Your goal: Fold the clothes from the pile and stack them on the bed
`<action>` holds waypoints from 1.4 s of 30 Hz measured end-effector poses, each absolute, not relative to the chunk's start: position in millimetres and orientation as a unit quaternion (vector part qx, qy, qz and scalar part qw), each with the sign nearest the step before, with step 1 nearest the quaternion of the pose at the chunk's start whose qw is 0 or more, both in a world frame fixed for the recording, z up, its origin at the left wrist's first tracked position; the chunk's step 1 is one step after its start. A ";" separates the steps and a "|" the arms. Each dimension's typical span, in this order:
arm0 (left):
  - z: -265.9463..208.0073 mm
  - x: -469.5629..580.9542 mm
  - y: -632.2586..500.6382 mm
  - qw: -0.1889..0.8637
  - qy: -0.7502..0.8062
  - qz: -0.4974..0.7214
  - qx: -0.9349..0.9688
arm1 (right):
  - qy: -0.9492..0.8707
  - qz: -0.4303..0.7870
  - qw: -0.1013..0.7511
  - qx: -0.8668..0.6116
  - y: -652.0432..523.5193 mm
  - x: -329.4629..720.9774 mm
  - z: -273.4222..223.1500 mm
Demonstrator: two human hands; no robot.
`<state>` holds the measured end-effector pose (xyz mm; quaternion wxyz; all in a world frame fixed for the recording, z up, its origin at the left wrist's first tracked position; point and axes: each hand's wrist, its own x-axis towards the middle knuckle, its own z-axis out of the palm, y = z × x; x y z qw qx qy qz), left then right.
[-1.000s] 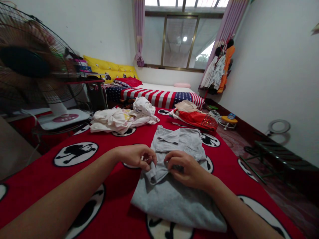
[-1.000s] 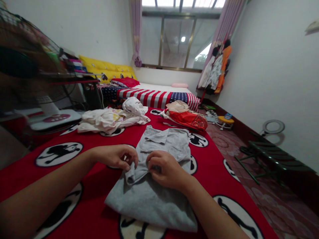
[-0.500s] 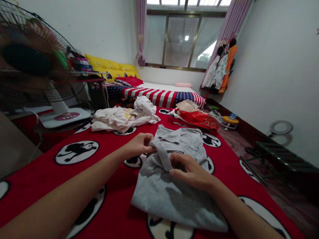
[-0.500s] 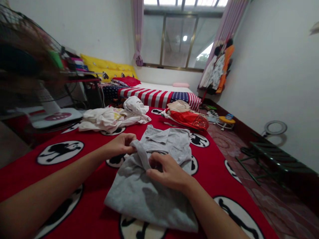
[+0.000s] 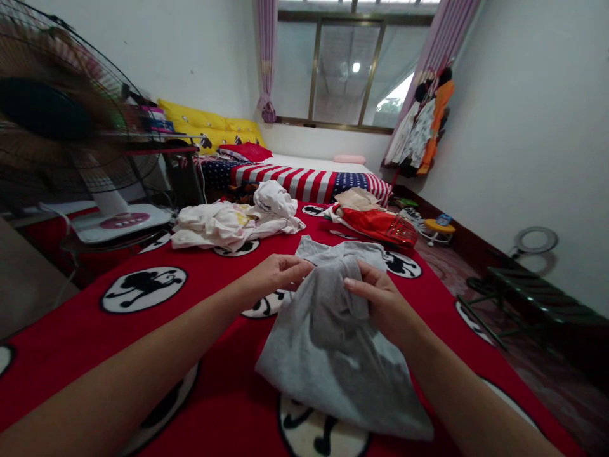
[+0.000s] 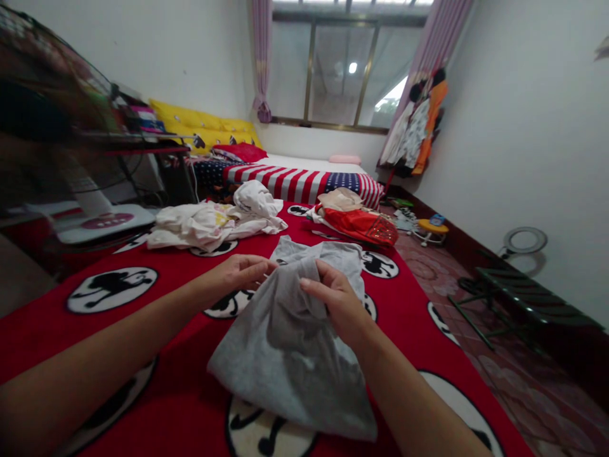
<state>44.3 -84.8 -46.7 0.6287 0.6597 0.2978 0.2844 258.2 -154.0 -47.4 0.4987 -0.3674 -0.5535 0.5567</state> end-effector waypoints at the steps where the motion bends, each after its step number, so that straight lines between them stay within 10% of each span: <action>1: -45.4 45.1 -87.5 0.636 0.269 0.262 0.675 | -0.566 0.555 0.491 -0.363 -153.8 258.5 -46.4; 15: -67.9 55.5 -102.4 0.692 0.163 0.207 0.672 | -0.672 0.217 0.515 -0.485 -142.0 264.7 -48.6; 26: -72.5 49.4 -92.5 0.709 0.153 0.211 0.655 | -0.611 0.519 0.396 -0.448 -138.3 289.9 -43.3; 42: -68.2 8.1 -54.8 0.627 0.410 0.068 0.659 | -0.618 0.234 0.517 -0.545 -92.2 316.7 -37.1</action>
